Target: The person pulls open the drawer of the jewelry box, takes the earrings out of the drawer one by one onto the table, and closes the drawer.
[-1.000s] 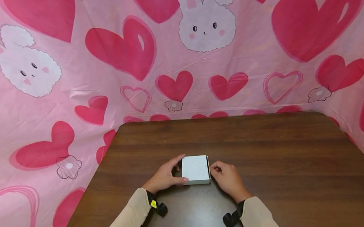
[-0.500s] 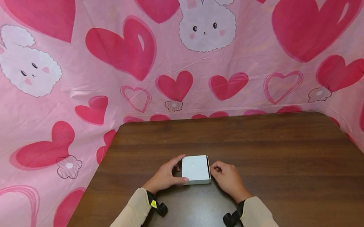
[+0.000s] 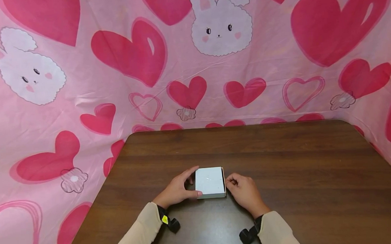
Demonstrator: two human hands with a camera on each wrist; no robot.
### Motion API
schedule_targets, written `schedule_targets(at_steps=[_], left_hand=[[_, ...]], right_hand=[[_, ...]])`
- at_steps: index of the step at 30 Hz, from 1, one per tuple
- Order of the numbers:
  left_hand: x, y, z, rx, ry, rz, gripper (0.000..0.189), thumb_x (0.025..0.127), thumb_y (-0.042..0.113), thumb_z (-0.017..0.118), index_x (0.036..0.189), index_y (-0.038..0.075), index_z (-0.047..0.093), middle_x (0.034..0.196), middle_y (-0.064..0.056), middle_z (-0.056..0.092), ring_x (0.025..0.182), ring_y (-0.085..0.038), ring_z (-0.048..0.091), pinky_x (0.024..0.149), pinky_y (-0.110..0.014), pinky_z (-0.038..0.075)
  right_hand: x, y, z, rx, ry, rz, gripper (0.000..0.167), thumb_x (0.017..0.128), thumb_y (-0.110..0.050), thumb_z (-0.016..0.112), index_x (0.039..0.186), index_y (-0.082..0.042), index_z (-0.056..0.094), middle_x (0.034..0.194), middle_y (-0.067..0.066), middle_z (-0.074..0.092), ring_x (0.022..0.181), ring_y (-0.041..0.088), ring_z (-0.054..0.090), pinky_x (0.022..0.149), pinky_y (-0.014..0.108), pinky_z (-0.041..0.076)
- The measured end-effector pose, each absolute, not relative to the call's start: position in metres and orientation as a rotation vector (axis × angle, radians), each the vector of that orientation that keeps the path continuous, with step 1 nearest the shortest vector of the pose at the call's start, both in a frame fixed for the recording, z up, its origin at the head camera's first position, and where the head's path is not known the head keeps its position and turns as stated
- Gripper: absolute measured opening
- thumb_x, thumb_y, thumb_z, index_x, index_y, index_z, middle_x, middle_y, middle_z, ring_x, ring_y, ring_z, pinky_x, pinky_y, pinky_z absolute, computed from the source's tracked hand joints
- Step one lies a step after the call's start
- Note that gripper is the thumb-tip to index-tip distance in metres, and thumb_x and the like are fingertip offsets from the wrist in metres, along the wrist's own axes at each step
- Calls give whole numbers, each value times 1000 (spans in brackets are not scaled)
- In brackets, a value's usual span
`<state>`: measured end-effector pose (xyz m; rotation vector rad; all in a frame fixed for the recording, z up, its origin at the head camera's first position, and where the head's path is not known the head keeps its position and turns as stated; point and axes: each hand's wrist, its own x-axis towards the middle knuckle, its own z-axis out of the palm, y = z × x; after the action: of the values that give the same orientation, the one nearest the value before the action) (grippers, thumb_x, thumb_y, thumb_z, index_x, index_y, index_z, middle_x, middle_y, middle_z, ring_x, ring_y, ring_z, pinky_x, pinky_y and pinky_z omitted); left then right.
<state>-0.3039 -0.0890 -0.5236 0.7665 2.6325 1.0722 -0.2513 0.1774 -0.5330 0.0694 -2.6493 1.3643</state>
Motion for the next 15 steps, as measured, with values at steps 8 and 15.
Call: schedule_targets(at_steps=[8, 15], left_hand=[[-304, -89, -523, 770, 2635, 1062, 93, 73, 63, 75, 151, 36, 32, 104, 9, 52, 96, -11, 49, 78, -35, 42], [-304, -89, -524, 785, 2640, 1069, 93, 73, 64, 75, 151, 36, 33, 101, 9, 52, 94, -11, 49, 77, -34, 42]], right_hand=[[-251, 178, -535, 76, -2641, 1357, 8, 91, -11, 67, 84, -16, 69, 64, -6, 57, 55, 10, 55, 54, 28, 42], [-251, 178, -534, 77, -2653, 1361, 8, 91, -12, 66, 84, -16, 69, 65, -6, 57, 56, 11, 55, 54, 28, 43]])
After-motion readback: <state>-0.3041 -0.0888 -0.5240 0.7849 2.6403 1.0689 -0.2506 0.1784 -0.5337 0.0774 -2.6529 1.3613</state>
